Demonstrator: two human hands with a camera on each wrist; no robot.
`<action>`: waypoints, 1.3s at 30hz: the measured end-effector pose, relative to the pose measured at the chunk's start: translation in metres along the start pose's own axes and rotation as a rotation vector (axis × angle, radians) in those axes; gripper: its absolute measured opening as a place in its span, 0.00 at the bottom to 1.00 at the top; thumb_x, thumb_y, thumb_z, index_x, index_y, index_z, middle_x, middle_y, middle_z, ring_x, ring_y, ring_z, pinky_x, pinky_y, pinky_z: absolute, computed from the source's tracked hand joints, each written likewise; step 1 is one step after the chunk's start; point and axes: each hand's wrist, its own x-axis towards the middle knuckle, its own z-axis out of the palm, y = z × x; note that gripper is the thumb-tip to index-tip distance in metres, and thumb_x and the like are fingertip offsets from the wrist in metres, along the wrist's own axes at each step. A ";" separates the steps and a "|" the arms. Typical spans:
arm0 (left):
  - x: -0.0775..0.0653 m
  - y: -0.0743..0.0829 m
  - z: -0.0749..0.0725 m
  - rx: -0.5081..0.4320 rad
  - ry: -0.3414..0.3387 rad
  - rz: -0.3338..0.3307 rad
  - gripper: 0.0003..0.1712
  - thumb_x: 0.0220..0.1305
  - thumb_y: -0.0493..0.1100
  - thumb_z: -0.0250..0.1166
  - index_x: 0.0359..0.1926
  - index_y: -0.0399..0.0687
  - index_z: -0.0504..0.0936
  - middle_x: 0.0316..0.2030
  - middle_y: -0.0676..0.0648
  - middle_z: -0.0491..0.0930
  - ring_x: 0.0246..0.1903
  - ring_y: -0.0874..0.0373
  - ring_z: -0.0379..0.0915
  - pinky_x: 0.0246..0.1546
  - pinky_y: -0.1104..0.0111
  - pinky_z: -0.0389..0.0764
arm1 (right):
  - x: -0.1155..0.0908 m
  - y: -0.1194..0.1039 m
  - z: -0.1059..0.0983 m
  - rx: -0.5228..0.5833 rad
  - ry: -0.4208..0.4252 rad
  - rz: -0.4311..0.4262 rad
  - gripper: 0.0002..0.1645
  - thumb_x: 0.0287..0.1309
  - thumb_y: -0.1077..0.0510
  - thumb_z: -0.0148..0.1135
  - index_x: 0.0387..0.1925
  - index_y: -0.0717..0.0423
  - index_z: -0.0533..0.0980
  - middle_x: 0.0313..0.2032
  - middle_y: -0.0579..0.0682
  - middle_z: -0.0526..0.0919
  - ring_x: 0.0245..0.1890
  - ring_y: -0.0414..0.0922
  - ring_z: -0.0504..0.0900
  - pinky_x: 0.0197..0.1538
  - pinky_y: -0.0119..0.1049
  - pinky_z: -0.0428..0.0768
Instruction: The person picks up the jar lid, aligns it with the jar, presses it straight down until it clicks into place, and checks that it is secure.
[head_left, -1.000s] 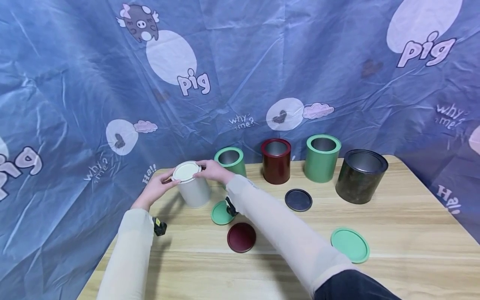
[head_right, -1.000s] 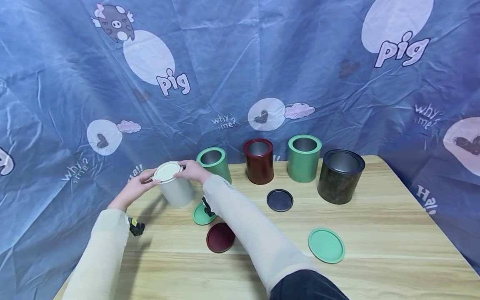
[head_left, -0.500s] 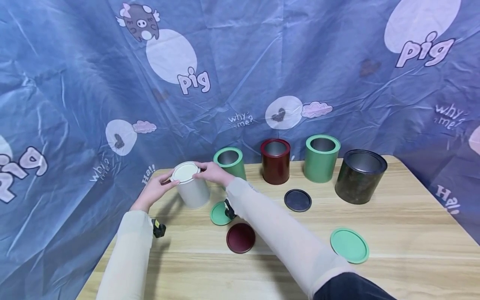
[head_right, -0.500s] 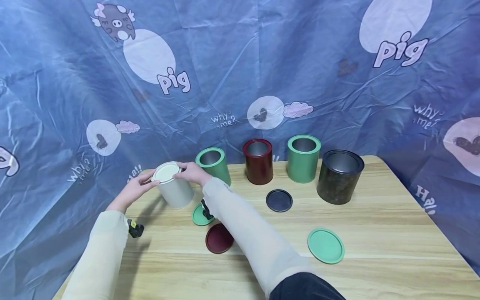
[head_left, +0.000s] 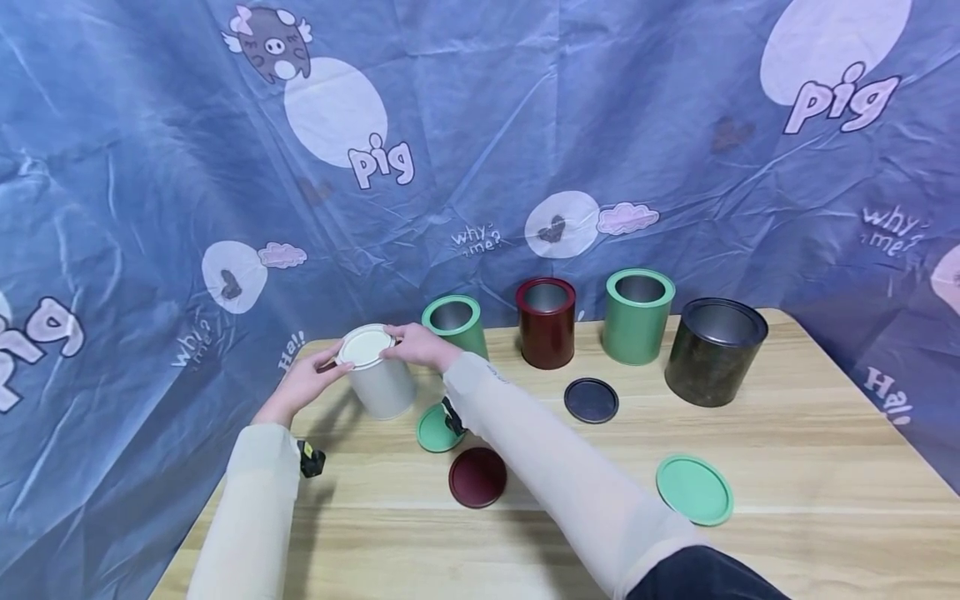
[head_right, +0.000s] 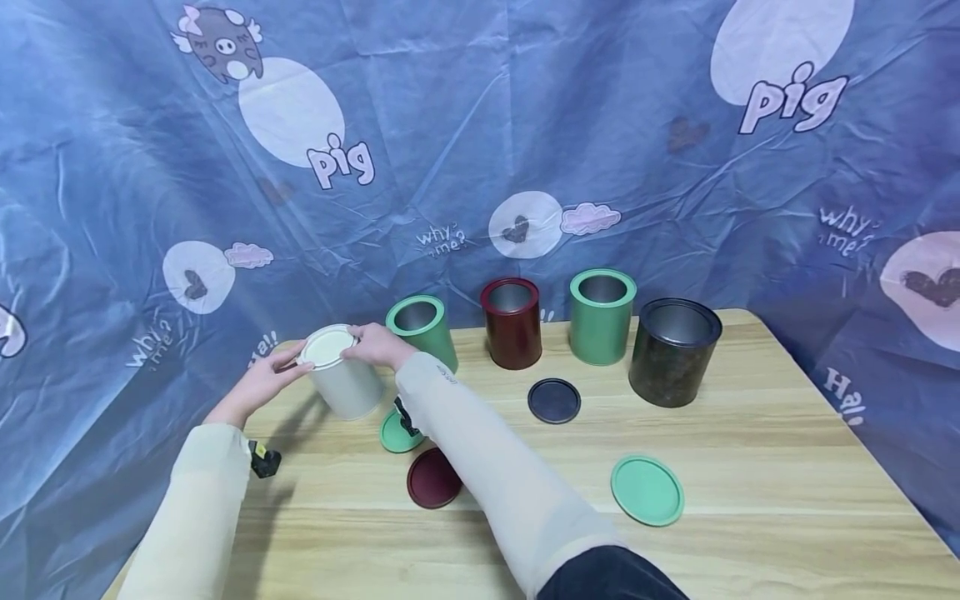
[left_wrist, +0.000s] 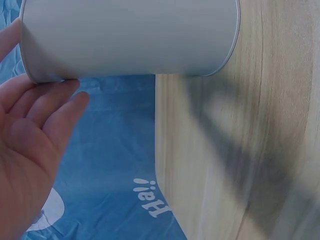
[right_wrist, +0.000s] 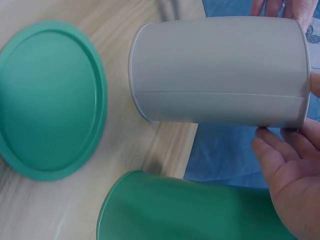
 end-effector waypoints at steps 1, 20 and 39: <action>0.000 0.000 -0.001 0.000 -0.005 -0.007 0.39 0.68 0.54 0.60 0.72 0.41 0.59 0.66 0.32 0.63 0.66 0.37 0.62 0.65 0.49 0.67 | 0.000 0.000 0.000 0.001 0.000 0.002 0.38 0.60 0.53 0.63 0.69 0.55 0.63 0.69 0.51 0.65 0.71 0.47 0.63 0.72 0.35 0.62; 0.003 0.010 -0.011 0.052 -0.076 -0.066 0.41 0.66 0.56 0.61 0.72 0.42 0.58 0.68 0.32 0.60 0.69 0.34 0.54 0.68 0.42 0.56 | -0.001 -0.004 0.001 0.017 0.011 0.013 0.38 0.59 0.54 0.63 0.69 0.55 0.63 0.70 0.50 0.63 0.72 0.46 0.59 0.73 0.34 0.58; -0.001 0.005 -0.004 -0.005 -0.051 -0.065 0.41 0.66 0.57 0.60 0.72 0.43 0.59 0.68 0.32 0.61 0.69 0.36 0.54 0.68 0.42 0.57 | -0.003 0.000 0.009 0.061 0.045 0.010 0.37 0.60 0.55 0.61 0.70 0.54 0.63 0.71 0.50 0.62 0.73 0.46 0.59 0.73 0.34 0.58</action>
